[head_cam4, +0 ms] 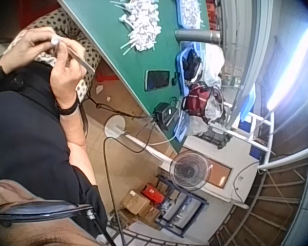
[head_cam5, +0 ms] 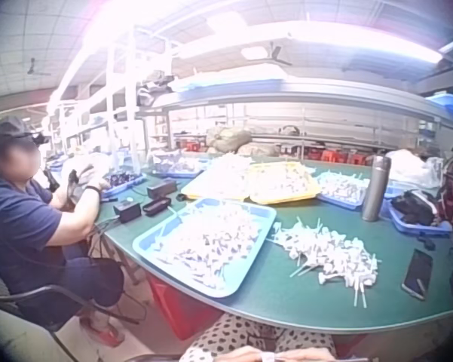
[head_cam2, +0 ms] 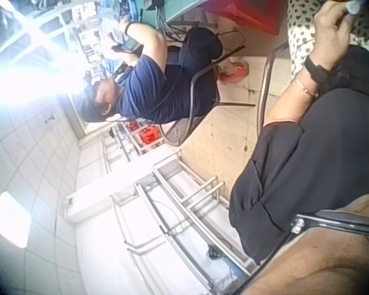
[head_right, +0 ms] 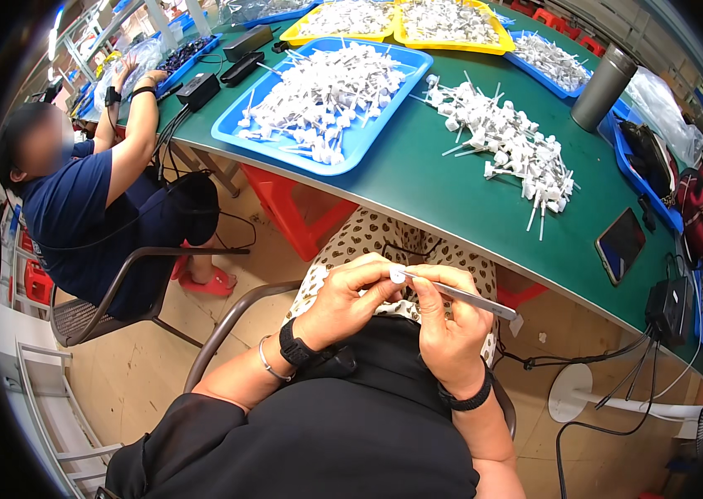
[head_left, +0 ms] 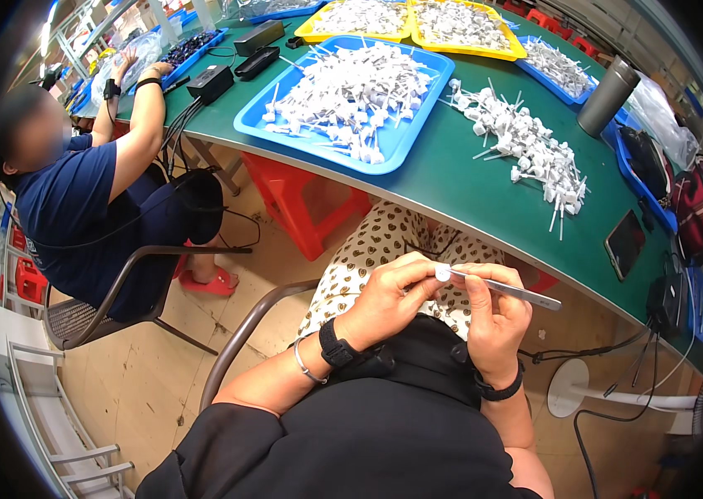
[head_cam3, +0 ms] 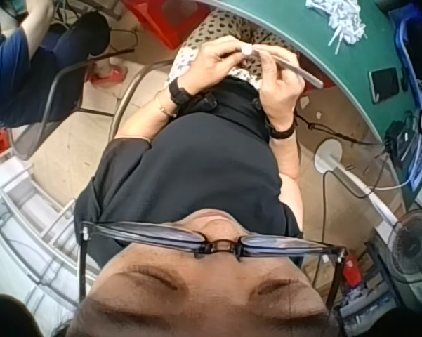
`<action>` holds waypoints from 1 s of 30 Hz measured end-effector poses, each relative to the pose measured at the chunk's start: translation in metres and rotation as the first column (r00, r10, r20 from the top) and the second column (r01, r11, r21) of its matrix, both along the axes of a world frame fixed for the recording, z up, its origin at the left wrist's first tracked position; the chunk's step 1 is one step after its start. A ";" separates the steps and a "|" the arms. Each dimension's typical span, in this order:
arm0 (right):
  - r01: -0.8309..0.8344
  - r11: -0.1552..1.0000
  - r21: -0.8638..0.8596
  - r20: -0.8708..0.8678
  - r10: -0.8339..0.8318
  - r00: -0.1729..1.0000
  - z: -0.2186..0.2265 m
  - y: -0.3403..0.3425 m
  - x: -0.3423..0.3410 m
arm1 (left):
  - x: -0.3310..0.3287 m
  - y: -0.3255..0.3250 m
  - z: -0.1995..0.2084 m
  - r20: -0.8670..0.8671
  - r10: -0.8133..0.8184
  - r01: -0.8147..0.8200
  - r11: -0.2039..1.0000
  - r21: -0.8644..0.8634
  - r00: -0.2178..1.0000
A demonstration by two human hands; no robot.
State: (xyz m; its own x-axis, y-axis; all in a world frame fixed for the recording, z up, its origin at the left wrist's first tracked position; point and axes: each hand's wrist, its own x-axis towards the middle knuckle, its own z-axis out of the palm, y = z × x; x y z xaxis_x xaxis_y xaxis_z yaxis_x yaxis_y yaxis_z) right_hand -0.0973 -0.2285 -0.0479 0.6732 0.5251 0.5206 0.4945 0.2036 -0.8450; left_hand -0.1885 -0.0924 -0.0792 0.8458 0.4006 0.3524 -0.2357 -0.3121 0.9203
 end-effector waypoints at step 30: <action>0.024 0.998 -0.053 0.013 -0.023 1.000 0.004 -0.001 0.002 | 0.001 0.001 0.000 0.001 0.008 -0.008 1.000 0.025 1.000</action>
